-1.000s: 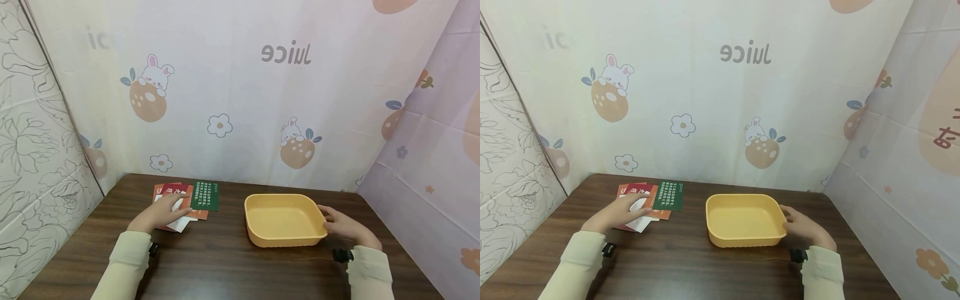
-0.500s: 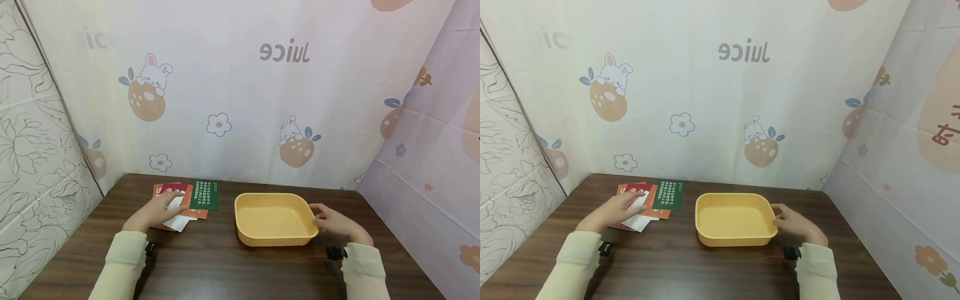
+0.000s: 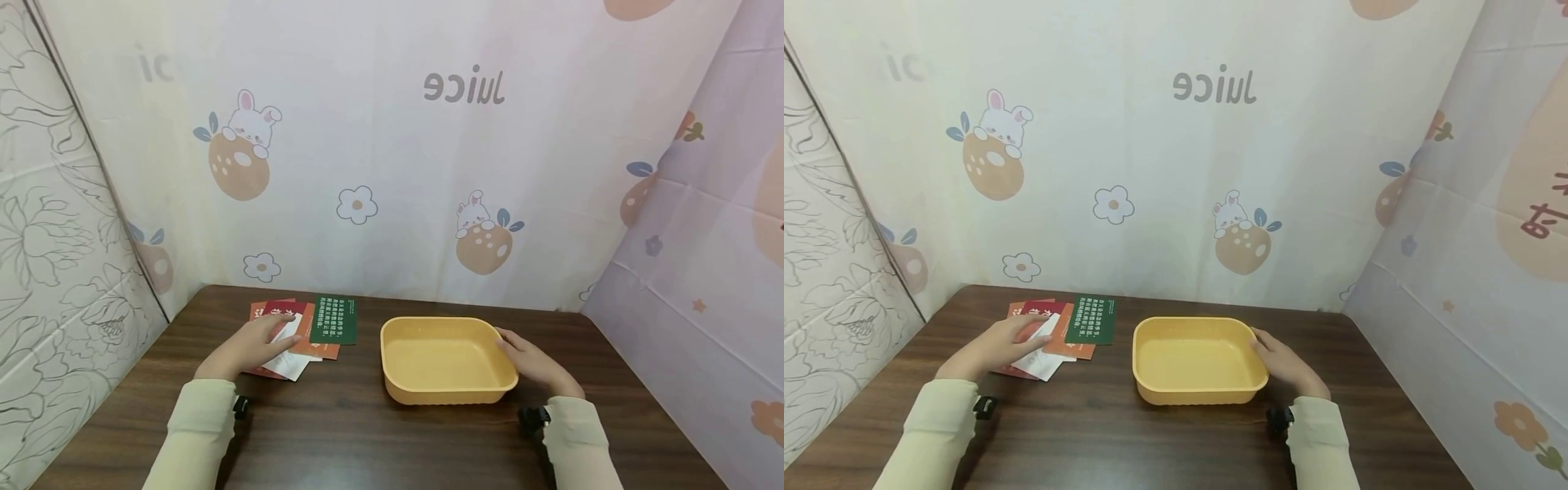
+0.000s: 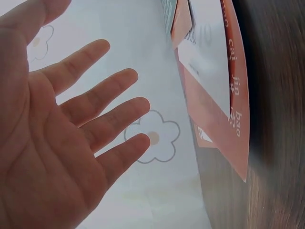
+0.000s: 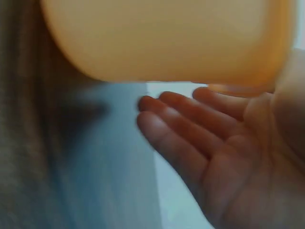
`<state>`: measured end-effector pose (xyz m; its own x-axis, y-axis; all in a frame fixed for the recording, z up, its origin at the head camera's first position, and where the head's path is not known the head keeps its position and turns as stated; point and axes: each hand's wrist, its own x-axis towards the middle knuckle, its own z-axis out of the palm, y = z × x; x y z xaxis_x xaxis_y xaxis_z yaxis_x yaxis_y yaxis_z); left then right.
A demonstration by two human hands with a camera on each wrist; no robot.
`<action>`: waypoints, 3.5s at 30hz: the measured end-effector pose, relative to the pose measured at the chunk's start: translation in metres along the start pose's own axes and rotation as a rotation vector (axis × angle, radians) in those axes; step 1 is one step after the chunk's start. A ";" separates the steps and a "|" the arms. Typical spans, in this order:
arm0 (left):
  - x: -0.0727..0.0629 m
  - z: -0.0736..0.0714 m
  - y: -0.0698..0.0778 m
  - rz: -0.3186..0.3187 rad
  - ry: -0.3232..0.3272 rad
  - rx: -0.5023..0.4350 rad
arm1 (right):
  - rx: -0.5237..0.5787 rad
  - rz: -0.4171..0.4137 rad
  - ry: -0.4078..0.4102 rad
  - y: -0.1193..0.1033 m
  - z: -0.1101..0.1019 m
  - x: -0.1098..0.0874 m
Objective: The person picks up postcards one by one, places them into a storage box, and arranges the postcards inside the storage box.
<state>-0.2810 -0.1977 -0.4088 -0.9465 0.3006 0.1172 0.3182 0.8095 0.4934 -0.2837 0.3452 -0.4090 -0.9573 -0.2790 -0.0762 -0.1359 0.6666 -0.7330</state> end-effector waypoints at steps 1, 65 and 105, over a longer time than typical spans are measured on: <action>0.000 0.000 -0.001 -0.003 0.005 0.002 | 0.002 -0.006 0.013 0.002 0.002 0.002; -0.006 -0.006 -0.020 -0.126 0.078 -0.020 | 0.144 -0.095 -0.275 -0.036 0.041 0.015; 0.083 0.023 0.033 -0.343 0.065 -0.219 | 0.184 -0.114 -0.288 -0.034 0.045 0.015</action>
<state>-0.3482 -0.1344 -0.4023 -0.9993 -0.0062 -0.0357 -0.0290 0.7288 0.6841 -0.2818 0.2871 -0.4152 -0.8241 -0.5448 -0.1550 -0.1642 0.4916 -0.8552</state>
